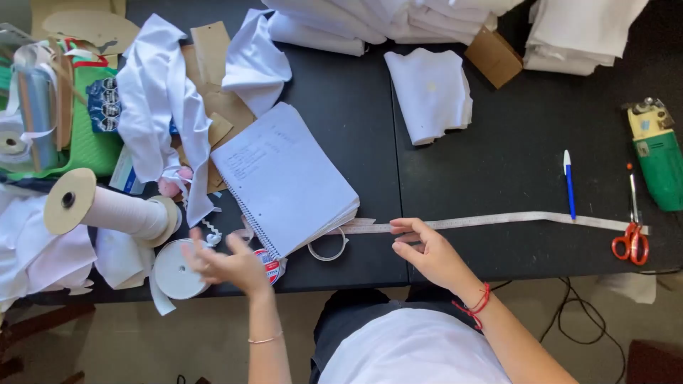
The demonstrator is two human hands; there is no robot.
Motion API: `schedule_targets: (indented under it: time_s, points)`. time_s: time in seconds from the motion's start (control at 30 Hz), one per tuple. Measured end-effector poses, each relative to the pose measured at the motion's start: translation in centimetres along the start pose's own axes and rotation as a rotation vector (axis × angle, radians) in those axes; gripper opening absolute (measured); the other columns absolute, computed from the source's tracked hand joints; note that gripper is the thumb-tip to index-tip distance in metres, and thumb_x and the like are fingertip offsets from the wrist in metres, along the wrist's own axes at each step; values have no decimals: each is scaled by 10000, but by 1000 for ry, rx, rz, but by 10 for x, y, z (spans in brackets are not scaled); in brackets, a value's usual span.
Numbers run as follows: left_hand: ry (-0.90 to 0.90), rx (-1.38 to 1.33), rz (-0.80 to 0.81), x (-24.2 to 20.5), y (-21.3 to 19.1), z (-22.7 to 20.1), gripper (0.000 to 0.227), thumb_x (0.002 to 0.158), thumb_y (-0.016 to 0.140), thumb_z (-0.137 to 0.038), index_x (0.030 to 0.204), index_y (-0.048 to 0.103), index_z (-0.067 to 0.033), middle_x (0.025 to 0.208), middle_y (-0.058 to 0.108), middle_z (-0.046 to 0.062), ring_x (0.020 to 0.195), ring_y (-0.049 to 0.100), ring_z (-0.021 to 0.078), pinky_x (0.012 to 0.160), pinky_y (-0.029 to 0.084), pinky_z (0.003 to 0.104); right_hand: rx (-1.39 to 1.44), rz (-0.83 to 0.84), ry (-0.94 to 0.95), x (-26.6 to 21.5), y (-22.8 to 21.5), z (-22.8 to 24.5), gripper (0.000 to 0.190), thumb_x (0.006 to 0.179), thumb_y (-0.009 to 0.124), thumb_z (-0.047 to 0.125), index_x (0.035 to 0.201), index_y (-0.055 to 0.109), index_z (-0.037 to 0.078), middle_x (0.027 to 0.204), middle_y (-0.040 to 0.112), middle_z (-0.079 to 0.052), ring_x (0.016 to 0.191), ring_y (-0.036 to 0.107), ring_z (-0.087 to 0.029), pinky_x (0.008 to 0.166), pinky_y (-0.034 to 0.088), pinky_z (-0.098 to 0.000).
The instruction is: The person is organizing, inspecting, marking, and folding white fabric pieces on a work table in a sewing factory.
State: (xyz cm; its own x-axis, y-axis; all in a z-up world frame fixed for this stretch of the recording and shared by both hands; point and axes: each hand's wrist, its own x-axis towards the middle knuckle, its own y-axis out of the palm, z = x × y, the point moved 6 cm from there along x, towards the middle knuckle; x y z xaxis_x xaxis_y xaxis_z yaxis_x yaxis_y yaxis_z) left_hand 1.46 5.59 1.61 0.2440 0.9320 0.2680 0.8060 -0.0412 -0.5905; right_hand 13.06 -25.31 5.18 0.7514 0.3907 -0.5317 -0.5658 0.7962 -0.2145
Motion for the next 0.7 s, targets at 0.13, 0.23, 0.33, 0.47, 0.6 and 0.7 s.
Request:
schedule_targets:
  time_s: [0.13, 0.23, 0.33, 0.47, 0.6, 0.7]
  points:
    - [270, -133, 248, -77, 44, -76, 458, 693, 558, 23, 1123, 497, -122, 1262, 312, 99, 1225, 216, 328, 991, 121, 524, -75, -92, -69, -7, -44, -8, 364, 767, 598, 145, 1120, 544, 74, 1075, 575, -117, 979, 582, -260, 805, 481, -359]
    - [396, -309, 575, -138, 67, -133, 371, 718, 540, 59, 1049, 549, -107, 1182, 417, 81, 1179, 359, 305, 972, 269, 441, -206, -171, -98, -10, -88, -28, 326, 769, 597, 164, 1085, 572, 87, 1059, 577, -100, 970, 587, -265, 806, 480, -376]
    - [389, -447, 849, -187, 98, -168, 348, 736, 545, 62, 1033, 571, -117, 1157, 470, 60, 1157, 415, 266, 945, 338, 394, -273, -278, -108, -17, -144, -56, 281, 781, 600, 175, 1049, 594, 92, 1028, 580, -87, 938, 595, -259, 782, 488, -364]
    - [-6, -426, 934, -189, 172, -184, 371, 801, 553, -111, 1157, 459, -69, 1186, 406, 157, 1138, 407, 351, 899, 384, 486, -178, -299, -76, -19, -209, -86, 274, 779, 600, 97, 1049, 591, 46, 1028, 571, -120, 943, 586, -267, 769, 483, -339]
    - [-399, -340, 858, -158, 334, -126, 762, 694, 704, -452, 1234, 389, -16, 1162, 475, 212, 1088, 477, 351, 770, 484, 481, -27, -295, -12, -19, -257, -113, 268, 774, 605, 84, 1038, 608, 40, 1017, 585, -122, 923, 598, -236, 772, 481, -322]
    - [-342, -120, 877, -157, 343, -172, 806, 548, 756, -555, 1085, 529, 1, 956, 589, 188, 897, 592, 337, 659, 510, 494, 15, -237, 18, -15, -274, -126, 281, 758, 609, 64, 1037, 611, 35, 1017, 593, -128, 921, 601, -235, 777, 482, -331]
